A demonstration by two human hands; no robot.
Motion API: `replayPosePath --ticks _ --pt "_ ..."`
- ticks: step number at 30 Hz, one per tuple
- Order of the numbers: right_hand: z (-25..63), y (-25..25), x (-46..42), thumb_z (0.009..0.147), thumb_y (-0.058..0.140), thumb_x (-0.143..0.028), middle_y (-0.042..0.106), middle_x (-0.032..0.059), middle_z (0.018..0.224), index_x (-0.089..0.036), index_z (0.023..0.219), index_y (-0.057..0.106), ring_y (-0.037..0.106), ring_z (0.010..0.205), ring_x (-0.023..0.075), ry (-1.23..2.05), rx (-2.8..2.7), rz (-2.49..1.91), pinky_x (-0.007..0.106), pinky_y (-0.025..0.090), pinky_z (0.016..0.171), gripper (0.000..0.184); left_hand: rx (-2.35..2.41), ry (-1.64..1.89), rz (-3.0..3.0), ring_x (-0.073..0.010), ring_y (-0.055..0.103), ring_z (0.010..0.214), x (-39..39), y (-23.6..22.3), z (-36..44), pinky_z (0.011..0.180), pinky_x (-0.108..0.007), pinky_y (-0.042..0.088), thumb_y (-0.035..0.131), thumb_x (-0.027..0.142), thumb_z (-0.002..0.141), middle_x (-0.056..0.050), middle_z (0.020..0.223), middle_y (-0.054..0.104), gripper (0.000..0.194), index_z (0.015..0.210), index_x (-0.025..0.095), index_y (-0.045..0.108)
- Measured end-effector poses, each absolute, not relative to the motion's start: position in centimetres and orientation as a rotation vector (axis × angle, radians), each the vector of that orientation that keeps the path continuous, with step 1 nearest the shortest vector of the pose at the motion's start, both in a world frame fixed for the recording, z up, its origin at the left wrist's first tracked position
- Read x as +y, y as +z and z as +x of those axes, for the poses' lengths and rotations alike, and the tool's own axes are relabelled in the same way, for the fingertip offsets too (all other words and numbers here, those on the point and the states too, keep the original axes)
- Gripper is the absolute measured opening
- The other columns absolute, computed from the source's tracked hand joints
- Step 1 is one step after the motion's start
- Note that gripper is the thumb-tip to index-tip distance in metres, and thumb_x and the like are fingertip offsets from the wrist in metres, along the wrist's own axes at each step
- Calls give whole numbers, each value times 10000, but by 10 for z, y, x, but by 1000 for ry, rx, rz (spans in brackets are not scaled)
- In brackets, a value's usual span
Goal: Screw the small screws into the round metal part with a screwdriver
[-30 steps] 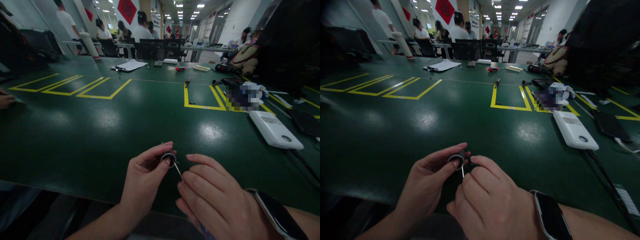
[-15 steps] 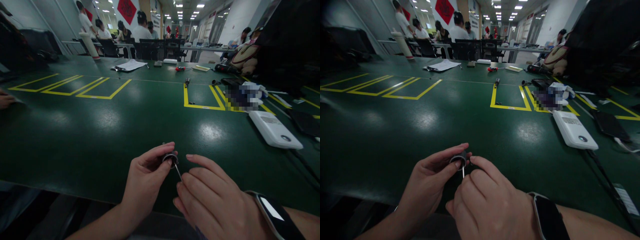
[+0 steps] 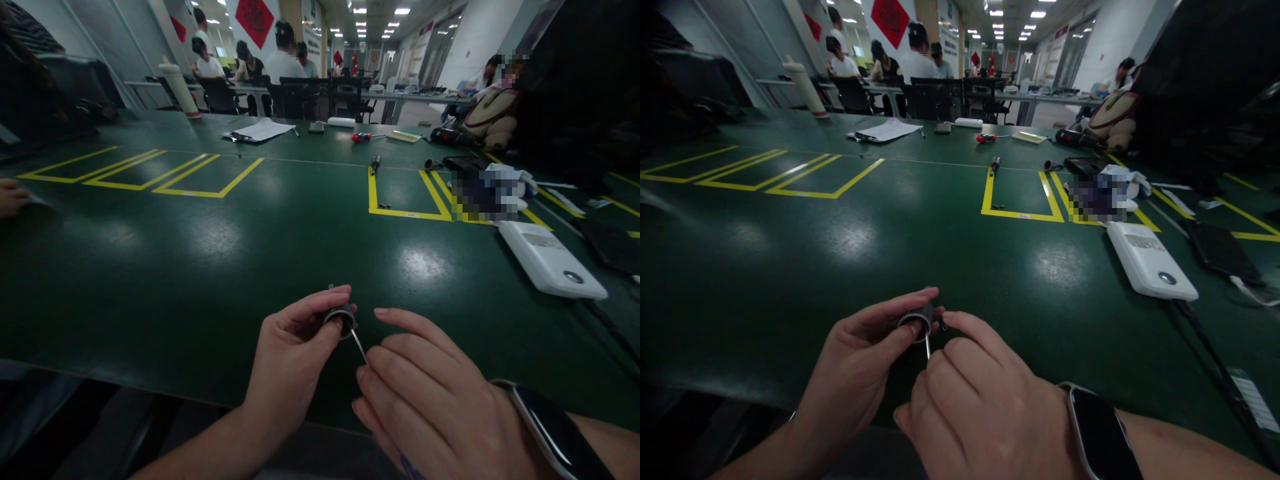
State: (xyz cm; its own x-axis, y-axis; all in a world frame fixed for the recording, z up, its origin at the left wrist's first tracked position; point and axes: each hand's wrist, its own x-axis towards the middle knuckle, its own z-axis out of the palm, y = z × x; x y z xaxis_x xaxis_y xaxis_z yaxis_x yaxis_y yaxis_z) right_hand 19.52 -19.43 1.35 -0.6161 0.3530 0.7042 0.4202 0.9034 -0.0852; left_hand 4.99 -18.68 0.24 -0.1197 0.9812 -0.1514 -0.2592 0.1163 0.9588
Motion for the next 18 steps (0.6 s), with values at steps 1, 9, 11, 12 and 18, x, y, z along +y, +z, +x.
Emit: replayPosePath --ticks 1,9,11,12,18 --pt "197 16 -195 801 551 -106 637 39 615 -123 647 614 574 646 144 -75 -2265 -559 367 468 928 168 1175 1322 847 -168 682 805 -187 2 50 783 -257 544 672 109 671 -50 993 709 164 811 174 724" --pt "223 23 -170 879 472 -245 617 -4 635 -177 710 615 604 629 124 1002 -1659 -871 389 479 890 232 1064 1435 735 -211 638 979 -186 0 46 826 -286 532 706 108 659 -47 1076 671 321 961 201 650" --pt "225 15 -158 864 510 -330 609 -1 627 -174 684 622 590 620 129 1299 -1520 -968 368 500 825 263 1065 1427 731 -206 623 1011 -186 1 45 839 -267 525 719 105 648 -44 1081 667 364 990 205 642" --pt "226 11 -153 851 532 -350 607 0 620 -172 679 623 583 617 128 1364 -1469 -997 352 502 799 264 1064 1424 723 -204 624 1010 -186 1 44 841 -266 524 722 107 646 -44 1073 669 384 1007 207 638" --pt "222 3 -147 839 554 -369 606 0 623 -169 706 626 573 608 121 1392 -1522 -1029 294 499 695 250 1035 1481 685 -221 654 936 -185 1 43 811 -324 545 721 135 655 -45 1084 652 380 1011 212 614"
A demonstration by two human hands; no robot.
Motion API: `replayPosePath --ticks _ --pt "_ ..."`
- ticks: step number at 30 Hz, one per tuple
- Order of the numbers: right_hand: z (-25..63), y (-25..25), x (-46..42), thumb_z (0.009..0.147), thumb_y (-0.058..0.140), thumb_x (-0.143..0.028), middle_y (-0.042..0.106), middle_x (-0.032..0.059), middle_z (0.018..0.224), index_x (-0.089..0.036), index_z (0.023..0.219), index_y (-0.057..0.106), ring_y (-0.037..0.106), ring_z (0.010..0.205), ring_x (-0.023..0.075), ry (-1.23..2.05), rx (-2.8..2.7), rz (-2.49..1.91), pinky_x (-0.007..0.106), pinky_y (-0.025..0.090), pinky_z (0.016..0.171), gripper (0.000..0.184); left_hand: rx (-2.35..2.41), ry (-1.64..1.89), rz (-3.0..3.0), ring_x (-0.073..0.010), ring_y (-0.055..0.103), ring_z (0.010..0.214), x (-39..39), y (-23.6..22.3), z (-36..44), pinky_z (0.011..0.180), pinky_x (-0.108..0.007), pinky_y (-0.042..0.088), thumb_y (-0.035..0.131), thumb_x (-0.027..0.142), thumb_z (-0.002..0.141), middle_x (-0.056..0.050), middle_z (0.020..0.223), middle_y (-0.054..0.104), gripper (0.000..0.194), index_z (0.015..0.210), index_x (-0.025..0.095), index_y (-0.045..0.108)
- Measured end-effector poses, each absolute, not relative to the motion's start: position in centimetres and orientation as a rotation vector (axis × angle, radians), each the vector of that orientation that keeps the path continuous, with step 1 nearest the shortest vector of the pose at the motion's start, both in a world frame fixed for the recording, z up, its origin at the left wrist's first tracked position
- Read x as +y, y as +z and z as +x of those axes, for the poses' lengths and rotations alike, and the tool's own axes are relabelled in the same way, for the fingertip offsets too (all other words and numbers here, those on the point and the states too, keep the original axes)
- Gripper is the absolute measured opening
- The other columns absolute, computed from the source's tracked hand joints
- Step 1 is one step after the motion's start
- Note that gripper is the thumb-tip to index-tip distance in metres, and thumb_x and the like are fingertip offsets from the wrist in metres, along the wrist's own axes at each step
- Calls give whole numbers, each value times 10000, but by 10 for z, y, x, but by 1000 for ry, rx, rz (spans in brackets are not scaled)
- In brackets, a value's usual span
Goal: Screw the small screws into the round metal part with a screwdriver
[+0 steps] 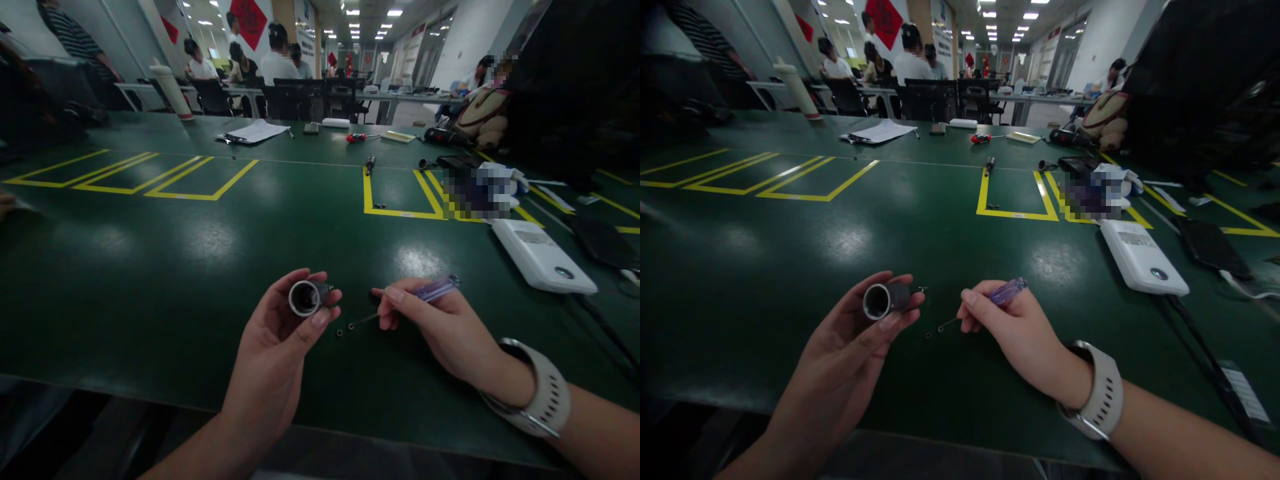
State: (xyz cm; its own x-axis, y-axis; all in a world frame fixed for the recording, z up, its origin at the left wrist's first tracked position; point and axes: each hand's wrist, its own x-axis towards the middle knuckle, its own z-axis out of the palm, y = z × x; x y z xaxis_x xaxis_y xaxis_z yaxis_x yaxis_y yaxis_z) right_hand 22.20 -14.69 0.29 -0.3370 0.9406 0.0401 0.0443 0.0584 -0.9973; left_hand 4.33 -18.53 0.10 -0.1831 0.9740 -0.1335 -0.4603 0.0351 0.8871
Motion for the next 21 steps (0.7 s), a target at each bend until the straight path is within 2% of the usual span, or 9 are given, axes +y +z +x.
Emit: replayPosePath --ticks 4,11,15,21 --pt "221 8 -152 867 500 -353 600 9 619 -170 684 608 582 628 135 1201 -1753 -1084 307 504 705 281 968 1484 672 -240 645 964 -186 1 44 794 -324 550 708 125 673 -41 1077 654 321 964 216 610" --pt "218 16 -168 861 466 -159 538 -15 596 -159 662 542 527 590 106 630 -2168 -943 410 405 968 213 932 1467 688 -234 621 1019 -185 1 44 869 -321 523 700 99 671 -39 1094 655 360 1002 228 643" --pt "217 13 -170 819 475 -104 546 10 637 -144 703 551 520 622 125 364 -2293 -838 463 385 986 145 992 1417 718 -212 622 1013 -186 4 46 879 -286 515 700 119 678 -49 1075 666 341 1006 202 659" --pt "222 19 -174 768 502 -62 626 41 697 -123 803 596 576 673 145 169 -2179 -633 487 429 962 118 1016 1362 756 -214 608 1037 -190 2 46 912 -297 491 675 149 710 -49 1085 665 353 1056 210 641"
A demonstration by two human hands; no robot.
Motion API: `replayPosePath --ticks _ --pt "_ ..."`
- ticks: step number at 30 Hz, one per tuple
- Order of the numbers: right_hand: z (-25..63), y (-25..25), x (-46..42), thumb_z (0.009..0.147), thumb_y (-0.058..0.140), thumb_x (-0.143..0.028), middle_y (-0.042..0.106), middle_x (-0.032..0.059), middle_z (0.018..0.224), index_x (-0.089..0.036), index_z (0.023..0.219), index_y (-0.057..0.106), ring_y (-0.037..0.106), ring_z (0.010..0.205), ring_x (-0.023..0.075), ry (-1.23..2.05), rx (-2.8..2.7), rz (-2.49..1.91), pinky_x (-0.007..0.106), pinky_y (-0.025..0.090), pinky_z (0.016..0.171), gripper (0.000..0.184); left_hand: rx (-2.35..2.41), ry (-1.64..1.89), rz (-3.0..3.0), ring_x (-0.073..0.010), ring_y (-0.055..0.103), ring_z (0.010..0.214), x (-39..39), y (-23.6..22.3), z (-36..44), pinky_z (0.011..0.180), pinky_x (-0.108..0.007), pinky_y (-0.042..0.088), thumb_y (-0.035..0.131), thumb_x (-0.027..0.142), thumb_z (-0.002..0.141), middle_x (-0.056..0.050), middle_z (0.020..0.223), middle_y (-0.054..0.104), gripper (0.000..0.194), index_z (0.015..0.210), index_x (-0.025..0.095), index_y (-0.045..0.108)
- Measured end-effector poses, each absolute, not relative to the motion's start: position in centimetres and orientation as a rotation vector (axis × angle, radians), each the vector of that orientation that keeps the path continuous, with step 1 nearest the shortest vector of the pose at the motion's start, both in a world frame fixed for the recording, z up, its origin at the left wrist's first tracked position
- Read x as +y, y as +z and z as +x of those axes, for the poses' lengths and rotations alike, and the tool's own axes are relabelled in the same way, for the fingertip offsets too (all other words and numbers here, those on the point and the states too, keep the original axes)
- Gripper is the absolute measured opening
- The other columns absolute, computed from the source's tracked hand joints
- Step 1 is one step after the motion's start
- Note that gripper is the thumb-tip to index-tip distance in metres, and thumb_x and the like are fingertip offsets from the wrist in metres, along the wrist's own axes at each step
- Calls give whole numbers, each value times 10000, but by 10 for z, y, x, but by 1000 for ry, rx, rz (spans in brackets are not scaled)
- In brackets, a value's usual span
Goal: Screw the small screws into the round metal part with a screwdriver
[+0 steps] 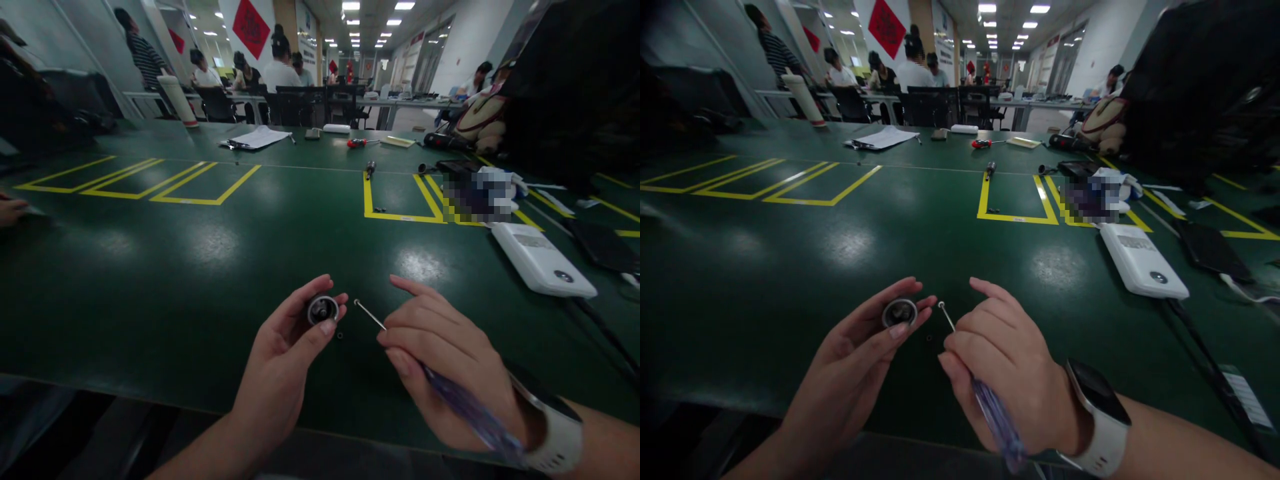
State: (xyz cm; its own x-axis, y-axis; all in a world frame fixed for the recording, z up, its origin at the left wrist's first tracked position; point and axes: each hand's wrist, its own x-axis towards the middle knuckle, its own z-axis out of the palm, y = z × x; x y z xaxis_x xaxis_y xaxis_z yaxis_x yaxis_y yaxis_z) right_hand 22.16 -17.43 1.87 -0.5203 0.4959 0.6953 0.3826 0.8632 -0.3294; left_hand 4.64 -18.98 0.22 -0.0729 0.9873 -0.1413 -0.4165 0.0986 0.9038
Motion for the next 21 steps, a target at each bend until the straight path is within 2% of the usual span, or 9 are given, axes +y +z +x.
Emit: replayPosePath --ticks 6,10,16,21 --pt "219 31 -185 783 503 -100 667 42 683 -133 801 611 618 675 151 74 -2267 -497 433 476 949 114 1020 1310 878 -210 573 1089 -190 -2 46 946 -310 448 635 167 760 -41 1128 635 319 1070 235 601" --pt "214 29 -183 795 525 -122 675 53 683 -120 782 616 625 674 154 68 -2297 -492 406 473 962 92 1026 1293 957 -210 596 1043 -190 0 47 914 -313 457 633 164 762 -37 1071 649 221 972 227 599" --pt "211 22 -182 829 499 -137 674 57 718 -130 804 609 623 727 165 82 -2295 -525 428 450 983 113 1071 1302 981 -219 626 977 -191 3 47 851 -311 489 649 152 736 -58 1026 662 190 917 191 609" --pt "209 22 -183 815 517 -128 668 79 718 -99 750 620 616 723 170 102 -2299 -516 415 444 986 125 1116 1324 1017 -185 659 870 -191 4 50 781 -280 516 612 134 753 -34 982 665 125 866 186 618"
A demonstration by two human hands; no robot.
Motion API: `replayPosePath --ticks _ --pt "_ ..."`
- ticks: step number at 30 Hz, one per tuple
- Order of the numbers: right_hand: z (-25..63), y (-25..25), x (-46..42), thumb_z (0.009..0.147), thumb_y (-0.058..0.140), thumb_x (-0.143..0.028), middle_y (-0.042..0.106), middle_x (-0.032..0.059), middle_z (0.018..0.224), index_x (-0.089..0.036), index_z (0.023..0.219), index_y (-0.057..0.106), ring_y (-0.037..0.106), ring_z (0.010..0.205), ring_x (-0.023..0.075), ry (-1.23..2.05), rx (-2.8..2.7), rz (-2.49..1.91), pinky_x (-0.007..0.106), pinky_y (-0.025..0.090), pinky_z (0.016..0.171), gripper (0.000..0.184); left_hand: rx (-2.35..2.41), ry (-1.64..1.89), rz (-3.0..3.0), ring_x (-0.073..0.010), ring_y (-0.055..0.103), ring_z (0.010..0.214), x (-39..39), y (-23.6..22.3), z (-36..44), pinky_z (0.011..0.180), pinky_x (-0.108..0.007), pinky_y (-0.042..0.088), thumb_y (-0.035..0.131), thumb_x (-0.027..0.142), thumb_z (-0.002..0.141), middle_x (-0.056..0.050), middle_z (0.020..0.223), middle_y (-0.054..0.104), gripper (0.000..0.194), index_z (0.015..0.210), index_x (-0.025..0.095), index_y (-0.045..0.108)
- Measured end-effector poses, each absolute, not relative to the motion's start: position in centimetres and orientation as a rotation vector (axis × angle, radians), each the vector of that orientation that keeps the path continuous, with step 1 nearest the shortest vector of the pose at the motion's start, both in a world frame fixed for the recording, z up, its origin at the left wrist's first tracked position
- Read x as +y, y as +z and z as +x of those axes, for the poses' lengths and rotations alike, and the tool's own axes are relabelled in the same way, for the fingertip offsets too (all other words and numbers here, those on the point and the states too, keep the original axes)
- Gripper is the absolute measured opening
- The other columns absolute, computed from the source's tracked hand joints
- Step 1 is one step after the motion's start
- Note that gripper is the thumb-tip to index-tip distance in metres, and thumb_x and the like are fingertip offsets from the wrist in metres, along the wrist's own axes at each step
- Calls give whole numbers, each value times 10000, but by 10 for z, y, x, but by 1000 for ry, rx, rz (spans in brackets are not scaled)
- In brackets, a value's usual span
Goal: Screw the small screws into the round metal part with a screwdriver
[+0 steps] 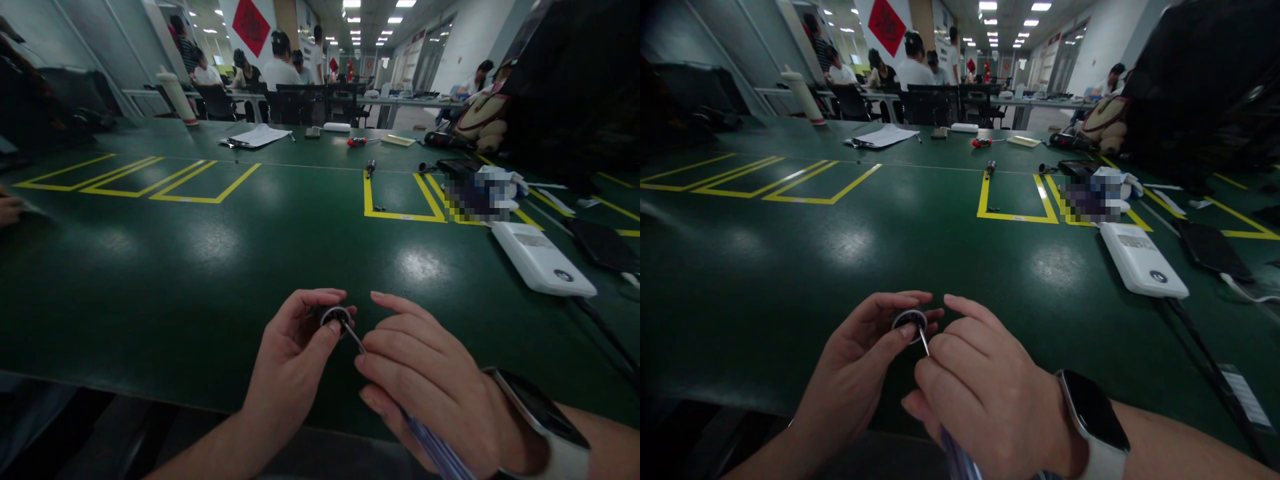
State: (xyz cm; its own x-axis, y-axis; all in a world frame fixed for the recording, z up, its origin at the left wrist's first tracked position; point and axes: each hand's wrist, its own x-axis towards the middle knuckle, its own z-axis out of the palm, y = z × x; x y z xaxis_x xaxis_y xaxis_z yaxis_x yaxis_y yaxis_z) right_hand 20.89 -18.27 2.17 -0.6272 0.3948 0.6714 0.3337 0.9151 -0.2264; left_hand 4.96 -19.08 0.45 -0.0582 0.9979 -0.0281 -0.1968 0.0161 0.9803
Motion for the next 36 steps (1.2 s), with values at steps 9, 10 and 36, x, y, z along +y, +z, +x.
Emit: replayPosePath --ticks 9,10,36 --pt "208 24 -185 832 494 -140 667 51 690 -128 774 624 608 673 156 106 -2304 -557 410 469 955 143 1187 1339 1000 -176 674 790 -190 7 52 732 -277 539 580 151 768 -37 946 670 63 808 164 628" --pt "208 24 -186 832 494 -138 668 51 698 -131 788 623 610 680 157 123 -2304 -562 419 469 950 136 1189 1340 992 -177 675 787 -190 7 52 731 -278 540 585 151 764 -40 944 672 63 805 163 631" --pt "214 15 -165 883 466 -299 612 10 638 -177 689 597 596 662 141 1005 -1939 -986 296 503 695 265 1029 1512 749 -221 604 1040 -187 4 48 966 -361 452 674 213 728 -57 1089 657 263 990 198 651"
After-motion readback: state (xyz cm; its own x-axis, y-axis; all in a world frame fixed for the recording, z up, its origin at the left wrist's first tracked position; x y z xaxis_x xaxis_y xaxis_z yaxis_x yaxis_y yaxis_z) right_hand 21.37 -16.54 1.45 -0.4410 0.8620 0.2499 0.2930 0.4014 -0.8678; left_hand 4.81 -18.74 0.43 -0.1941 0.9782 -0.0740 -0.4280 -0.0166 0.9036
